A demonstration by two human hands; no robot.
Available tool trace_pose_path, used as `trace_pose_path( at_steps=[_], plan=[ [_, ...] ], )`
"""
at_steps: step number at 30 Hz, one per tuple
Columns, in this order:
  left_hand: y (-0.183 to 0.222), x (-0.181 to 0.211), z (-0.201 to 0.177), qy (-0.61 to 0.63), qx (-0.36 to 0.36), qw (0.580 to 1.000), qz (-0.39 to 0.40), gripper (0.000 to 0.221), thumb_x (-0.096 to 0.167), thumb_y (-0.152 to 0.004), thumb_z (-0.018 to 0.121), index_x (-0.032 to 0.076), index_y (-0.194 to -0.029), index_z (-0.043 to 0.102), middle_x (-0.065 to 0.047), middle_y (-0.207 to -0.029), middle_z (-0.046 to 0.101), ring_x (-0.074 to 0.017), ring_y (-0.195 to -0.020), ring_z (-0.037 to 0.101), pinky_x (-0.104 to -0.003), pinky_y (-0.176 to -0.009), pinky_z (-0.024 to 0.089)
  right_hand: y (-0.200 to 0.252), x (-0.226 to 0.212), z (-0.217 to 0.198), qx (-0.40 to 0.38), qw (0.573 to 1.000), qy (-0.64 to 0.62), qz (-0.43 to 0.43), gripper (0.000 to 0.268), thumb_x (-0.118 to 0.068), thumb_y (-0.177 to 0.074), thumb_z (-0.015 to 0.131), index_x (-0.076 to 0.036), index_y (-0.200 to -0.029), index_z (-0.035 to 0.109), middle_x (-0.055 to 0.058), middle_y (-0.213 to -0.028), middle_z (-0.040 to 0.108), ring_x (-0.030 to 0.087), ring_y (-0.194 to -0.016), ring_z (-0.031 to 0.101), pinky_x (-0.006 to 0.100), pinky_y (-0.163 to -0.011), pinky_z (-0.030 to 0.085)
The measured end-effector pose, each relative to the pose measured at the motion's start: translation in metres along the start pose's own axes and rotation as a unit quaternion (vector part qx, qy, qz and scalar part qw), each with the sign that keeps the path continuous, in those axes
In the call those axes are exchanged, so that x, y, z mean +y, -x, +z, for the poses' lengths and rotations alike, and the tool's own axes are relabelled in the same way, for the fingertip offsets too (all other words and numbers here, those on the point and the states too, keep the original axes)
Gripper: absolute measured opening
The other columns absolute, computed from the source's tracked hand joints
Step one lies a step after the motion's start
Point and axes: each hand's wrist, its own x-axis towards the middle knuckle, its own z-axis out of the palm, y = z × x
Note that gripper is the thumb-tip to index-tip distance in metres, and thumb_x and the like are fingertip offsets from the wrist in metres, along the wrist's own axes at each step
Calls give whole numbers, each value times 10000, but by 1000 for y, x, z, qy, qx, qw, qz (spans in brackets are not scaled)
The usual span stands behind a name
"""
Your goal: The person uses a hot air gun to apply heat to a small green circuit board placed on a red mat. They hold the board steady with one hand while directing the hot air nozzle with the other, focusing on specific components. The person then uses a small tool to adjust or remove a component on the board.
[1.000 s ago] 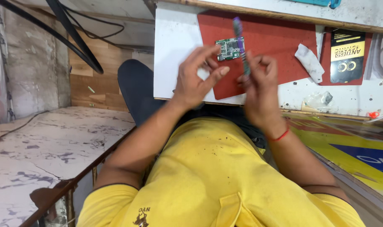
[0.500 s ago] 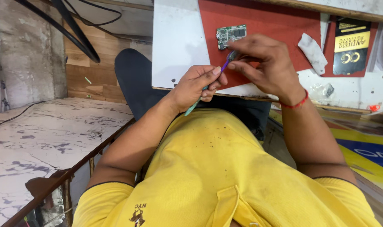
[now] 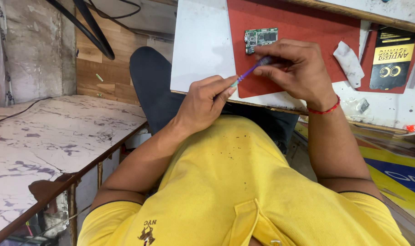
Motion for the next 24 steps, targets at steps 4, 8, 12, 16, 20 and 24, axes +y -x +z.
trace_pose_path(
  at_steps=[4, 8, 12, 16, 20, 24],
  plan=[
    [-1, -11, 3, 207, -61, 976, -42, 268, 147, -1107, 636, 17, -1334, 694, -35, -926, 724, -96, -803, 641, -262, -724, 541, -1, -1, -9, -42, 999, -22, -11, 249, 7, -955, 814, -4, -1193, 740, 108, -1020, 752, 118, -857, 705, 264, -731, 574],
    [-2, -12, -1, 293, -126, 928, -190, 312, 156, -1042, 628, 0, -1305, 693, -1, -885, 677, -35, -652, 515, -223, -563, 445, -2, -4, -19, -83, 971, -188, 123, 314, 7, -960, 634, -8, -1270, 672, 95, -1112, 751, 104, -980, 747, 263, -860, 637],
    [-3, -9, -11, 257, -100, 949, -156, 317, 129, -1041, 614, 12, -1332, 659, -21, -913, 634, -49, -642, 556, -229, -561, 493, -7, -1, -17, -8, 1000, 11, 18, 336, -30, -988, 744, 22, -1307, 652, 133, -1249, 682, 201, -1033, 722, 291, -866, 610],
    [9, 0, -15, -48, 56, 997, 4, 263, 56, -1042, 665, 4, -1299, 684, -84, -996, 654, -170, -737, 642, -296, -660, 522, -10, 13, -5, 64, 937, 334, -79, 457, -135, -841, 932, -11, -1228, 723, 115, -1243, 629, 314, -1077, 635, 371, -885, 565],
    [6, 1, -5, -194, 82, 977, 26, 270, 15, -960, 700, 28, -1230, 702, -90, -978, 624, -232, -733, 682, -348, -614, 539, -10, 27, 9, 92, 947, 306, -36, 446, -180, -847, 971, -30, -1196, 736, 84, -1157, 612, 275, -1073, 630, 378, -877, 547],
    [-37, -18, 10, -301, 89, 949, 38, 298, 12, -914, 678, 31, -1209, 720, -92, -968, 596, -259, -702, 677, -378, -584, 534, -10, 33, 15, 112, 949, 292, -24, 445, -172, -825, 964, -23, -1178, 739, 89, -1157, 608, 280, -1078, 634, 378, -869, 551]
  ],
)
